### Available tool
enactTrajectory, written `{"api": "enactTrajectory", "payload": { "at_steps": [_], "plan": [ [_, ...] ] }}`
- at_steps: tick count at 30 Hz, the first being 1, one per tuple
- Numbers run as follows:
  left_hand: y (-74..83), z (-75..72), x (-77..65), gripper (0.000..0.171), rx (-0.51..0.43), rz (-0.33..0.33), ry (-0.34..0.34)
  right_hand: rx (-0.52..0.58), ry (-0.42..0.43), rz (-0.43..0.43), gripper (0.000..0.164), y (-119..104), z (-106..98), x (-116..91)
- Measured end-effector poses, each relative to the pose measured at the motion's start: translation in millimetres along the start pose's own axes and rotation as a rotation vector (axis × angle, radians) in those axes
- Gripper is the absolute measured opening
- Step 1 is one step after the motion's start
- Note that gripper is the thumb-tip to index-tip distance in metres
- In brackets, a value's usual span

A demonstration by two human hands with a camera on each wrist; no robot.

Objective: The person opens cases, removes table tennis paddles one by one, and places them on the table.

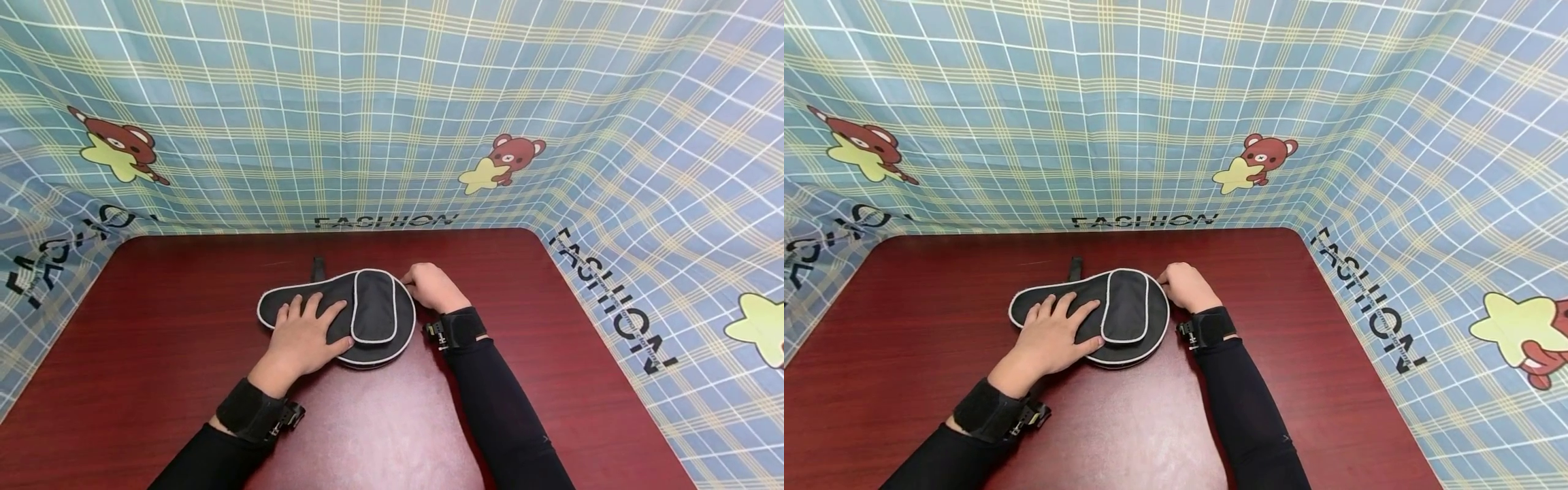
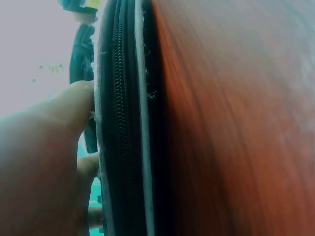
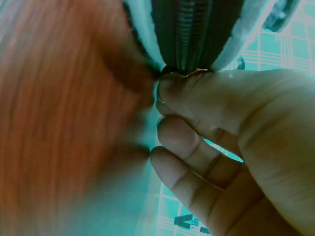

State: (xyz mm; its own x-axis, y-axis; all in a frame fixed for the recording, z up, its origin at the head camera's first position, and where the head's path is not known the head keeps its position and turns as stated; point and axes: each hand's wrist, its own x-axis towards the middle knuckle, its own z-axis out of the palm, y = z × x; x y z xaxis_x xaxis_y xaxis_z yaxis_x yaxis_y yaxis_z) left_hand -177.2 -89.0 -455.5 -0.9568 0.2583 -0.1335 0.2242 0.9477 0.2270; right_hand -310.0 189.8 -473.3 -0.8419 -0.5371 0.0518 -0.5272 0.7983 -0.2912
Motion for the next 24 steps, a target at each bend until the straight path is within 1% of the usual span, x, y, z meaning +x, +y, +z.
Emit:
{"api": "enactTrajectory", "payload": {
  "at_steps": [6, 9, 12, 17, 24],
  "plan": [
    [3.9, 0.6, -0.4, 0.076, 0.000, -0.025, 0.006, 0.003, -0.002, 0.009, 0.020, 1.4, -0.4, -0.2],
    [6.2, 2.9, -0.4, 0.077, 0.001, -0.036, 0.025, 0.015, 0.010, 0.011, 0.022, 1.8, 0.5, -1.8],
    [7.5, 1.8, -1.2, 0.077, 0.015, -0.049, 0.041, 0.020, 0.015, 0.004, 0.022, 0.6, -0.6, -1.2],
    [12.9, 2.5, -3.3, 0.078, 0.021, -0.055, 0.035, 0.004, -0.001, 0.011, 0.019, 1.5, -1.0, -3.9],
    [19.8, 5.6, -3.8, 0.077, 0.016, -0.073, 0.052, 0.013, 0.023, 0.013, 0.018, 3.6, -1.7, -9.2]
  ]
}}
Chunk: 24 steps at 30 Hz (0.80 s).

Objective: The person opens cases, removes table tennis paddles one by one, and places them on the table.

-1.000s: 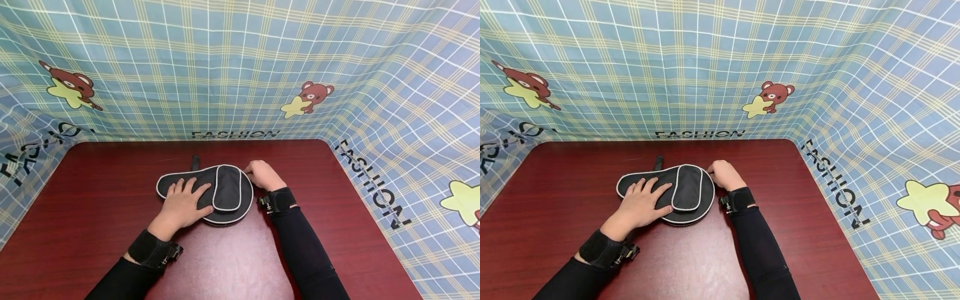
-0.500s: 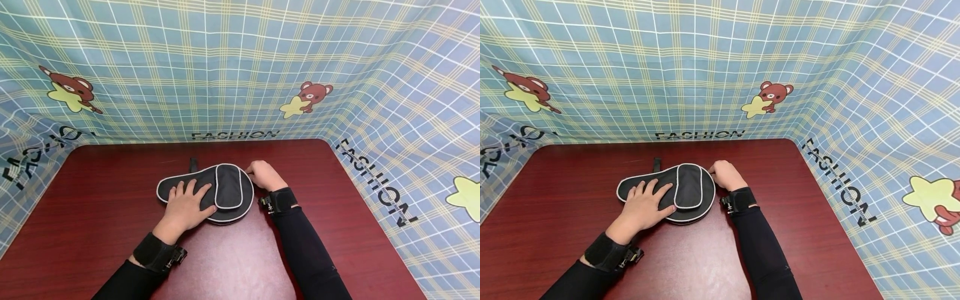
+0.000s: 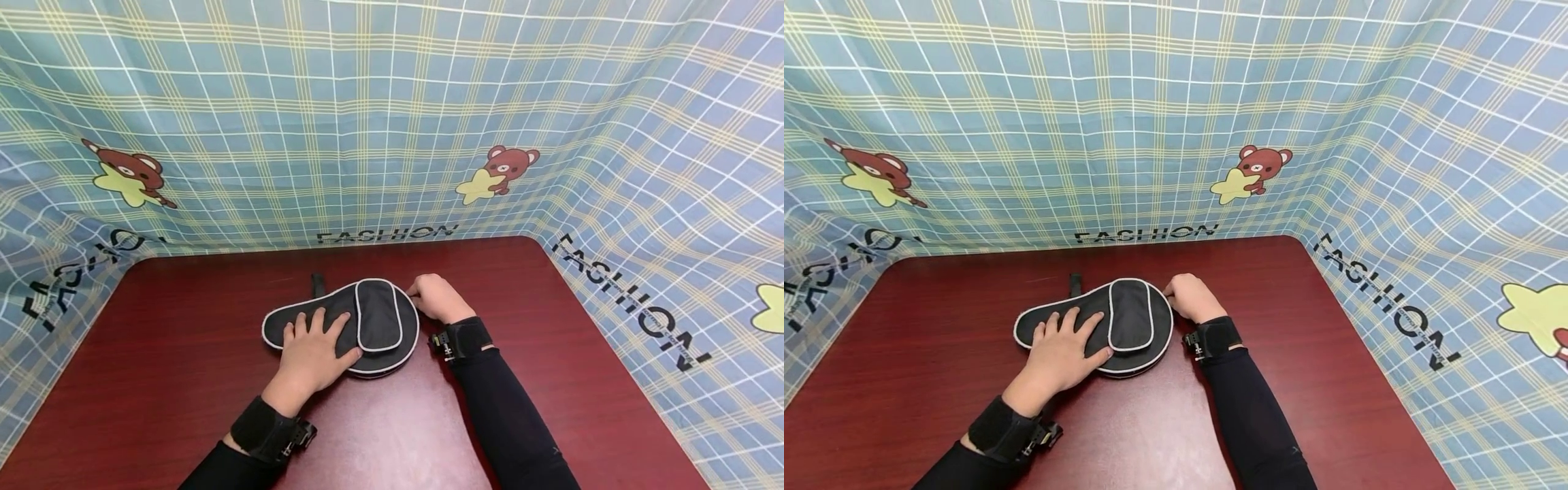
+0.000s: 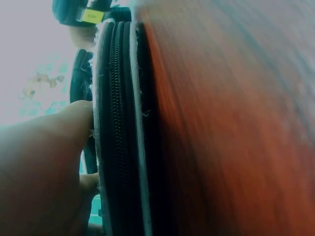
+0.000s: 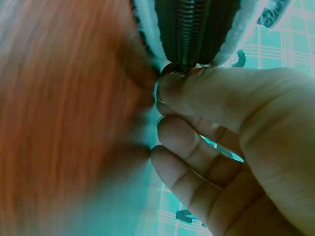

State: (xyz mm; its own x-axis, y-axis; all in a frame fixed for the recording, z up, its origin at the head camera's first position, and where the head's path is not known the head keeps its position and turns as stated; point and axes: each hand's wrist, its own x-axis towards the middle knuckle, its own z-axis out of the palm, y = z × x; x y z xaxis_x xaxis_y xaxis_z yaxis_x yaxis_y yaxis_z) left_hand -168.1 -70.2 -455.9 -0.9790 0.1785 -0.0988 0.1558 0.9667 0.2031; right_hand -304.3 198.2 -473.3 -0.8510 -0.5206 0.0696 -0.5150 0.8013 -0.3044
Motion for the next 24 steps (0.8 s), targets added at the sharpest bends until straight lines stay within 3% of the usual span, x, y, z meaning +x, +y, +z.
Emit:
{"api": "enactTrajectory", "payload": {
  "at_steps": [14, 19, 24],
  "plan": [
    [1.4, 4.0, 3.3, 0.077, 0.013, -0.008, 0.024, 0.012, -0.006, 0.029, 0.019, 0.4, -4.1, -2.1],
    [-13.5, 1.7, 4.3, 0.071, 0.039, 0.079, -0.004, 0.022, -0.011, 0.028, 0.019, 1.3, -1.9, -2.5],
    [-39.9, -13.3, 5.4, 0.061, -0.015, 0.205, -0.015, 0.018, -0.011, 0.021, 0.019, 1.4, -1.2, -1.3]
  ]
}}
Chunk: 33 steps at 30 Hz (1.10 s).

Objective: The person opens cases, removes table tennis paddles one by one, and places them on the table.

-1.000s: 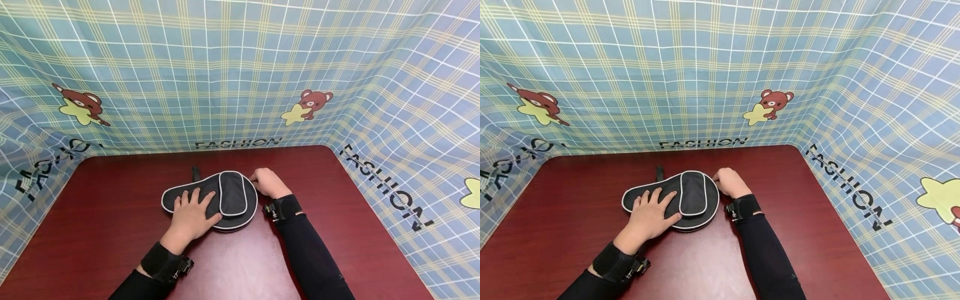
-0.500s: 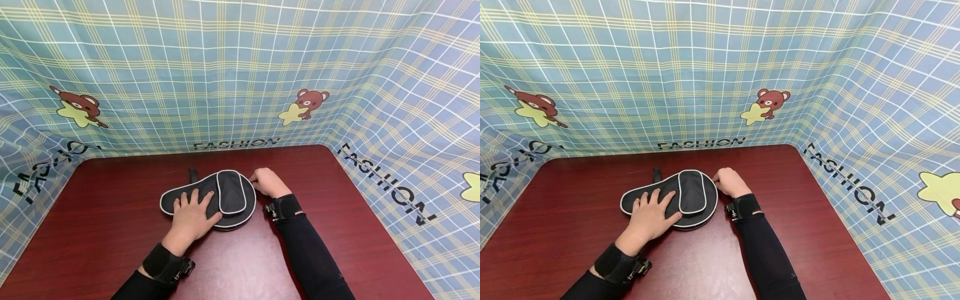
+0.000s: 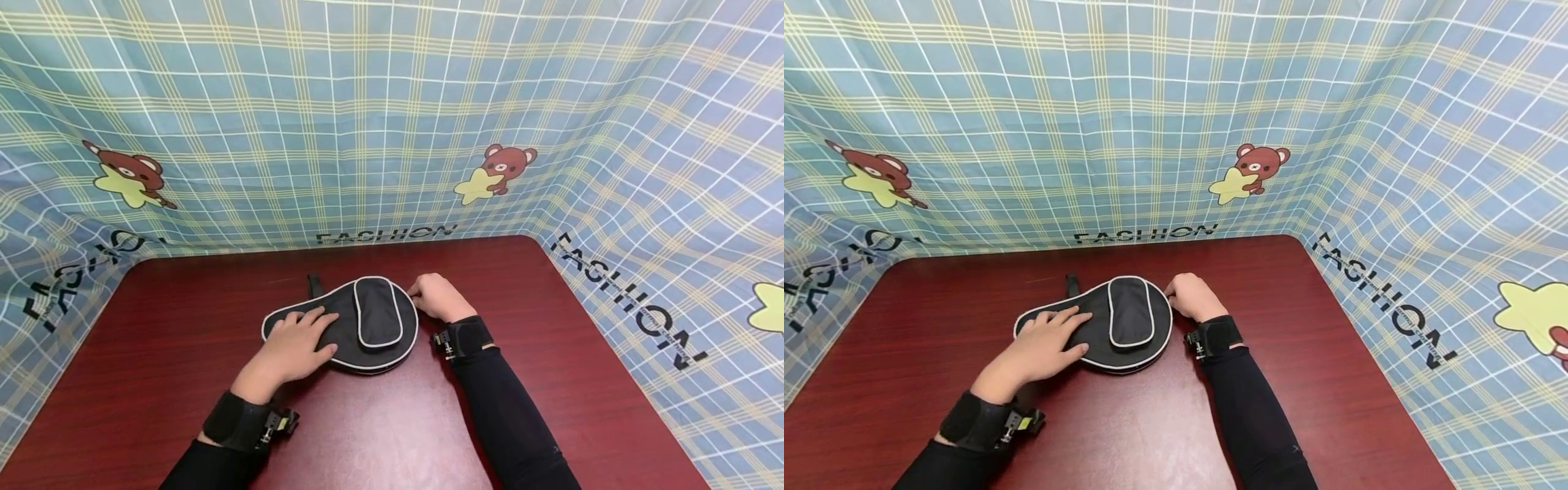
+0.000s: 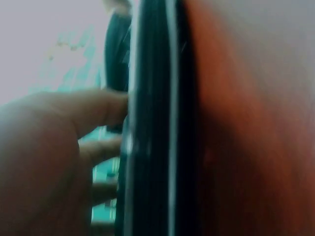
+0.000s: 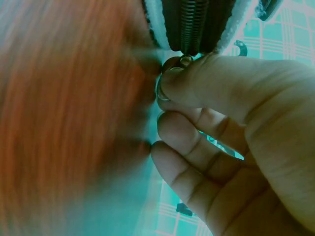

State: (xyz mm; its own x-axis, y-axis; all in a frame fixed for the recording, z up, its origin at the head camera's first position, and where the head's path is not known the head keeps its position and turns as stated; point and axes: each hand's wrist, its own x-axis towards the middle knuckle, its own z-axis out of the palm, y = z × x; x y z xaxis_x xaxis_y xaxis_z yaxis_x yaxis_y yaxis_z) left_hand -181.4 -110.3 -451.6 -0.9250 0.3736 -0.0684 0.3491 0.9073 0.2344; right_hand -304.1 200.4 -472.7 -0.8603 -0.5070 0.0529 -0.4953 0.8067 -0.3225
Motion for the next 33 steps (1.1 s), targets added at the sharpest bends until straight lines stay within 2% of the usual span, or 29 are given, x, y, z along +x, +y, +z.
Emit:
{"api": "enactTrajectory", "payload": {
  "at_steps": [3, 7, 12, 24, 33],
  "plan": [
    [-12.6, -5.5, -0.2, 0.061, -0.042, 0.025, 0.004, -0.009, -0.001, 0.002, 0.021, 1.4, 1.4, 0.5],
    [-25.1, -4.9, 1.8, 0.060, -0.104, -0.006, 0.015, -0.005, -0.003, 0.001, 0.023, 1.3, 1.9, 0.7],
    [-34.4, -3.5, 4.6, 0.059, -0.185, -0.034, -0.007, -0.001, 0.005, -0.012, 0.024, 1.3, -0.1, 0.8],
    [-34.8, -3.9, 4.3, 0.053, -0.160, -0.023, -0.018, -0.017, 0.015, -0.005, 0.022, 3.5, 1.4, 2.1],
    [-27.6, -7.1, 1.5, 0.054, -0.141, -0.059, -0.023, -0.006, 0.016, 0.005, 0.021, 1.6, -1.4, 0.5]
  ]
}}
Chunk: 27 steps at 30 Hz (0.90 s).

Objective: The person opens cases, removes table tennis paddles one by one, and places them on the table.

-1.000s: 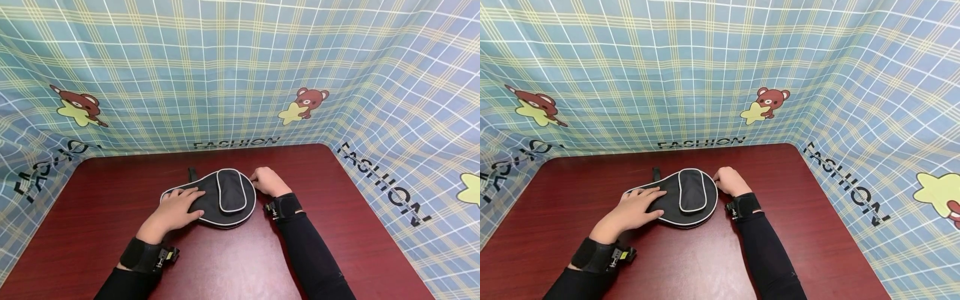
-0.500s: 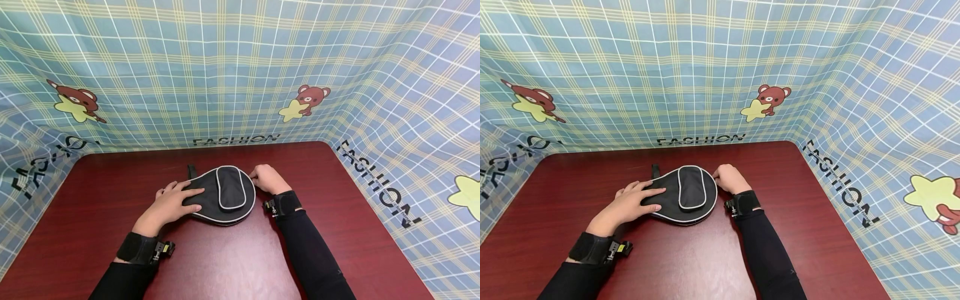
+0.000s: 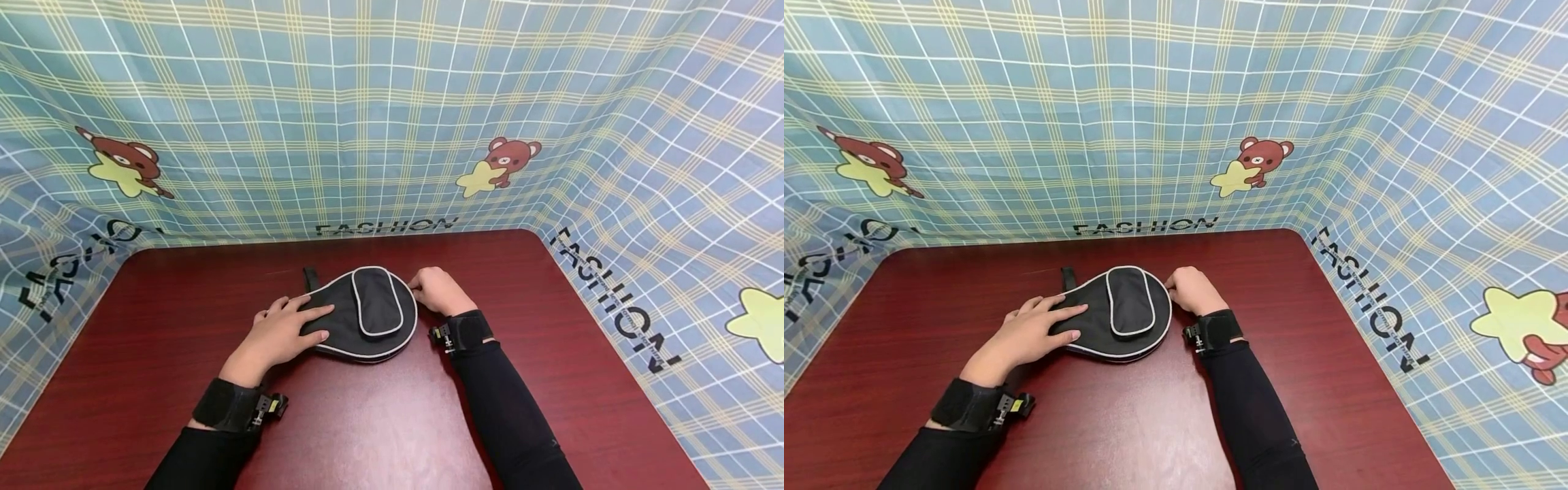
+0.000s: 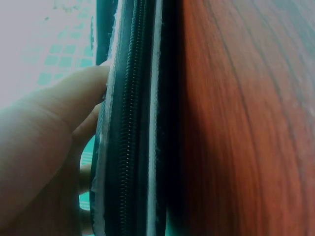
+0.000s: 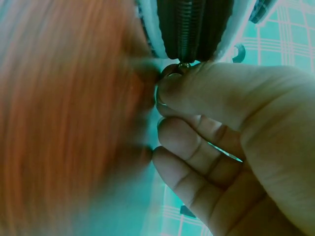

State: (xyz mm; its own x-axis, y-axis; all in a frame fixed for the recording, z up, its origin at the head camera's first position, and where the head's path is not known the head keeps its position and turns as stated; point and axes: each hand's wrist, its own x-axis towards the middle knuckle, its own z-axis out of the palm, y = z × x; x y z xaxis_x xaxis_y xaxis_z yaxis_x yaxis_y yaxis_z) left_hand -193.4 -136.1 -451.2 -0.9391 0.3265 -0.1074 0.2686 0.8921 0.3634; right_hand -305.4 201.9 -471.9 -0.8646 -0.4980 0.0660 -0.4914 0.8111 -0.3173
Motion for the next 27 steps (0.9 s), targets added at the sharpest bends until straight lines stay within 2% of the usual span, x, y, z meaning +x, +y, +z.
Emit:
{"api": "enactTrajectory", "payload": {
  "at_steps": [13, 27],
  "plan": [
    [13.0, 0.3, -3.8, 0.057, 0.046, -0.064, 0.002, -0.011, 0.005, -0.006, 0.022, 2.9, 1.1, -1.6],
    [23.2, 0.8, -4.6, 0.057, 0.077, -0.106, -0.001, -0.007, 0.009, 0.011, 0.020, 4.9, 1.7, -1.6]
  ]
}}
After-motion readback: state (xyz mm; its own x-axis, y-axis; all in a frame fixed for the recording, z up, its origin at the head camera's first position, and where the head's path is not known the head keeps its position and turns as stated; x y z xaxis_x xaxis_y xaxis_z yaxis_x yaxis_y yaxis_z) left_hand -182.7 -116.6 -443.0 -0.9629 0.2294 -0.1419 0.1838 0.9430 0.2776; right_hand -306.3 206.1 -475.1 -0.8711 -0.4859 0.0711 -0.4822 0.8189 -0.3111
